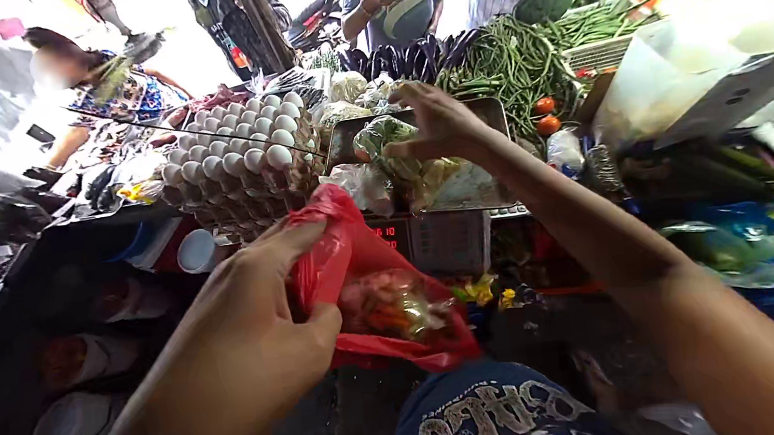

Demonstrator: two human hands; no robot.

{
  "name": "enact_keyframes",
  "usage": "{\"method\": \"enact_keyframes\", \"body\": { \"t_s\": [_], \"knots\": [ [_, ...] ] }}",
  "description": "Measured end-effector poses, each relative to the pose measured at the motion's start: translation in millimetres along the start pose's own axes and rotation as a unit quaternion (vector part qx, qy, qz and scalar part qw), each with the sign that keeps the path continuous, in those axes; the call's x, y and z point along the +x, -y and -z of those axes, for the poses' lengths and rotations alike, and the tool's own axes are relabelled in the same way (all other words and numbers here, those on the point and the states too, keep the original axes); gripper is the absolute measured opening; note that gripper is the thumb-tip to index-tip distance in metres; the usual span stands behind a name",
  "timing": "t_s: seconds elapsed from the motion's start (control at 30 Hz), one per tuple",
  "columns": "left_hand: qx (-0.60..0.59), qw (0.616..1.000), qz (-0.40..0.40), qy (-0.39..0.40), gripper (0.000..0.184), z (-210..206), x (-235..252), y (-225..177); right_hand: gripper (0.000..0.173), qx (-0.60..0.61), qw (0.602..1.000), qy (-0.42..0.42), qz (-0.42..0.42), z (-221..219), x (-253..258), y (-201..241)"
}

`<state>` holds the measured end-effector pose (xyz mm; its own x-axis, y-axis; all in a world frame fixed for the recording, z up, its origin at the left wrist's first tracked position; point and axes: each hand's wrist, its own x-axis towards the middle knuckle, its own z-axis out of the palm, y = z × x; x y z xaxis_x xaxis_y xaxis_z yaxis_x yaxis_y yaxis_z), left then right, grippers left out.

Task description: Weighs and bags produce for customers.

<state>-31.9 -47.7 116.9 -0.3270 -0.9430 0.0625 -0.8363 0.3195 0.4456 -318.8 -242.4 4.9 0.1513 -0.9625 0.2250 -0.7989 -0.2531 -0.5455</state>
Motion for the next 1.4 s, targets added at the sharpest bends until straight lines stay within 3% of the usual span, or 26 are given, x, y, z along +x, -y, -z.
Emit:
{"method": "enact_keyframes", "body": {
  "t_s": [0.07,0.17,0.23,0.33,0.43,0.5,0.57,0.63,0.73,0.8,0.9,1.0,1.07,1.13,1.2,1.23,1.3,1.37,1.4],
  "knots": [
    [0.082,0.996,-0.010,-0.012,0.038,-10,-1,-3,0.111,-0.074,0.988,0.112,-0.070,-21,40,0],
    [0.140,0.990,-0.002,0.026,0.029,-10,3,-4,0.117,-0.014,0.985,0.142,-0.099,-30,66,-19],
    [0.128,0.991,0.012,0.042,0.033,-5,5,5,0.110,0.071,0.990,0.089,-0.079,-18,62,-36],
    [0.118,0.992,-0.036,0.014,0.043,-7,9,31,0.105,0.187,0.982,-0.035,-0.002,27,11,-34],
    [0.091,0.994,-0.039,0.053,0.042,-10,20,24,0.095,0.389,0.903,-0.165,0.078,44,-61,-12],
    [0.079,0.991,-0.048,0.093,0.038,-13,28,11,0.093,0.488,0.841,-0.222,0.076,23,-109,2],
    [0.066,0.988,-0.051,0.127,0.040,-13,34,-3,0.090,0.512,0.827,-0.228,0.030,-11,-147,13],
    [0.060,0.987,-0.061,0.137,0.044,-12,39,-12,0.077,0.535,0.811,-0.233,0.035,-43,-161,26],
    [0.053,0.988,-0.055,0.135,0.051,-10,43,-18,0.088,0.472,0.816,-0.269,0.199,-70,-149,36],
    [0.041,0.990,-0.028,0.135,0.047,-6,49,-18,0.086,0.472,0.805,-0.270,0.238,-71,-142,45],
    [-0.024,0.986,0.013,0.165,0.044,-4,56,-15,0.074,0.608,0.749,-0.236,0.119,-65,-153,68],
    [-0.114,0.975,0.038,0.185,0.058,-1,51,-18,0.082,0.668,0.715,-0.202,0.035,-75,-153,81],
    [-0.089,0.982,0.036,0.165,0.061,4,46,-23,0.084,0.636,0.752,-0.162,0.066,-93,-144,75],
    [-0.056,0.990,0.033,0.127,0.062,7,39,-19,0.081,0.501,0.839,-0.125,0.171,-97,-130,66],
    [-0.028,0.995,0.040,0.086,0.057,6,34,-9,0.066,0.306,0.925,-0.085,0.208,-83,-125,67],
    [-0.016,0.996,0.047,0.073,0.055,5,33,-1,0.056,0.234,0.948,-0.056,0.207,-73,-125,69],
    [-0.021,0.996,0.064,0.053,0.055,2,31,19,0.042,0.198,0.961,-0.041,0.191,-55,-121,65],
    [-0.048,0.994,0.088,0.040,0.059,3,28,35,0.027,0.200,0.962,-0.106,0.151,-46,-98,51],
    [-0.057,0.992,0.102,0.037,0.060,5,25,40,0.030,0.183,0.969,-0.125,0.112,-46,-84,44]
  ]
}}
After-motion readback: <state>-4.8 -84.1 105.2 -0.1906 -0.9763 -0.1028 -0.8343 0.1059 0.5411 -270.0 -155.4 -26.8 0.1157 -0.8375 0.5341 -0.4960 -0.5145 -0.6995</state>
